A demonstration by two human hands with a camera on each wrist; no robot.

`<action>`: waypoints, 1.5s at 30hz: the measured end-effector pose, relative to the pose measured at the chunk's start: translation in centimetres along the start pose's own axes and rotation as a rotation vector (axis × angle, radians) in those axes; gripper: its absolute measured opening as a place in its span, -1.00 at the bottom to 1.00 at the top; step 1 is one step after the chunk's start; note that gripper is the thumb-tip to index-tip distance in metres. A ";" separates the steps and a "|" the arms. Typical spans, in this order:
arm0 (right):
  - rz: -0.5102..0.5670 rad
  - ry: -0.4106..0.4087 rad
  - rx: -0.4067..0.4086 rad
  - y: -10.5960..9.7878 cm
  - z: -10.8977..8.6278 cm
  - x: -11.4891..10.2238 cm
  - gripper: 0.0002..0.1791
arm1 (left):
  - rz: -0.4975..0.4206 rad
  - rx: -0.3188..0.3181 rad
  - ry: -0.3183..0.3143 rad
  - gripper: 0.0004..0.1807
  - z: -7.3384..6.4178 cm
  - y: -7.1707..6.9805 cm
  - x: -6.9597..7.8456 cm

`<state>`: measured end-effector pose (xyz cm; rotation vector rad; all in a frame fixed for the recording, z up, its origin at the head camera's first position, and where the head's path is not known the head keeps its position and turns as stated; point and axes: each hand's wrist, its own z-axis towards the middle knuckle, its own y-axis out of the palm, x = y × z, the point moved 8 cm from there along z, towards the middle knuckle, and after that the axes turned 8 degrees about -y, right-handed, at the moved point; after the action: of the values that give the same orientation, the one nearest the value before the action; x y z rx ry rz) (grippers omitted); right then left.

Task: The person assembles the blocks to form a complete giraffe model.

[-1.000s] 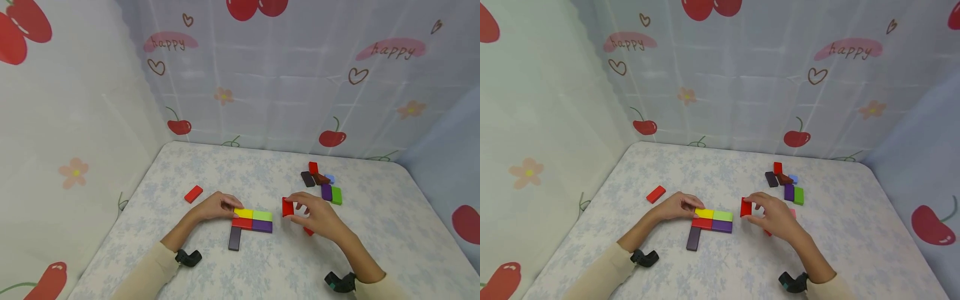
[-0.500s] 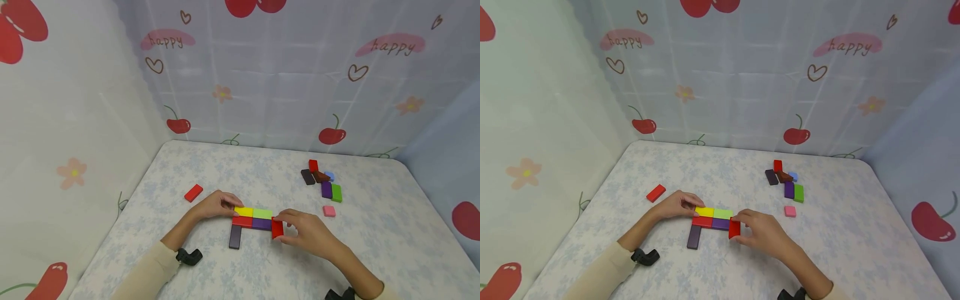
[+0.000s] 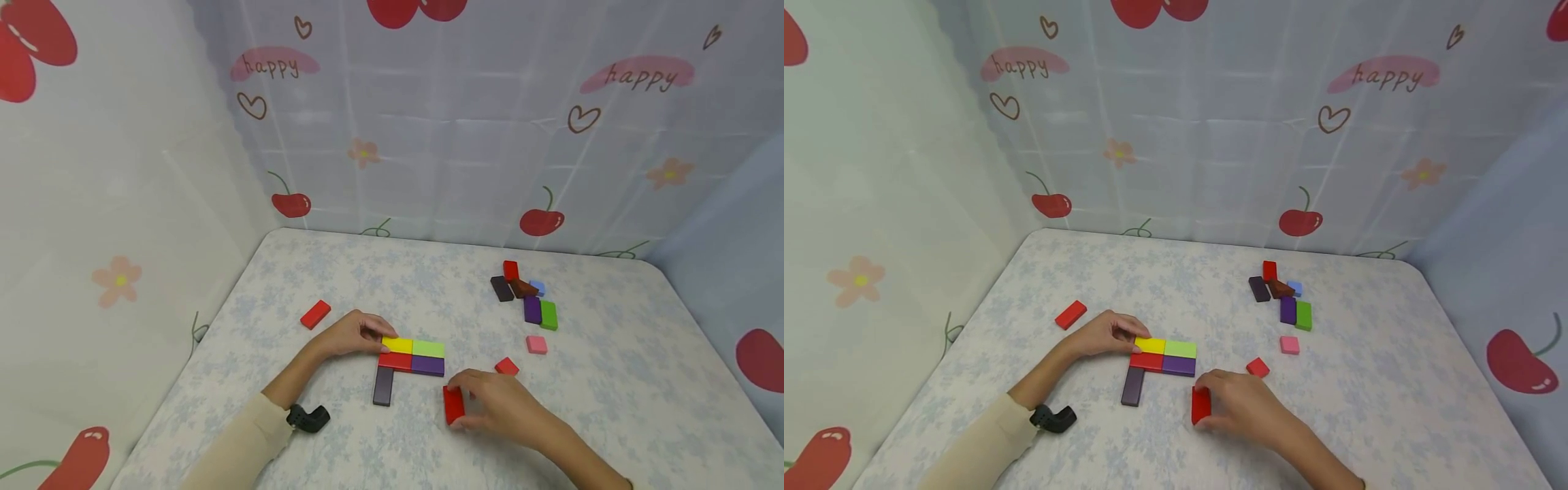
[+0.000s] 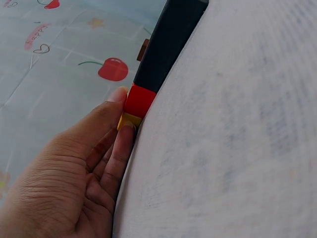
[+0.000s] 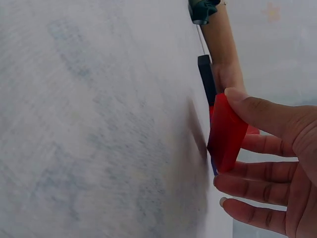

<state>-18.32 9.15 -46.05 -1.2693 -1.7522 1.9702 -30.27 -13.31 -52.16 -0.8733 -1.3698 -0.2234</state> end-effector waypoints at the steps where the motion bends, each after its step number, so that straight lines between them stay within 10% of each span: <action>1: 0.018 0.005 0.000 0.2 0.0 0.0 -0.47 | 0.000 0.001 0.000 -0.66 0.0 0.0 0.0; 24: 0.016 -0.100 0.039 1.1 0.0 -0.3 -0.66 | -0.004 0.013 0.005 -0.65 0.1 -0.1 -0.5; 45: -0.028 0.000 0.134 1.5 1.2 -0.7 -0.63 | -0.020 0.010 -0.012 -0.65 -0.7 -0.1 2.1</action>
<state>-18.19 7.42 -47.16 -1.1943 -1.5987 2.0344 -29.27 -13.11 -50.14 -0.8540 -1.3897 -0.2263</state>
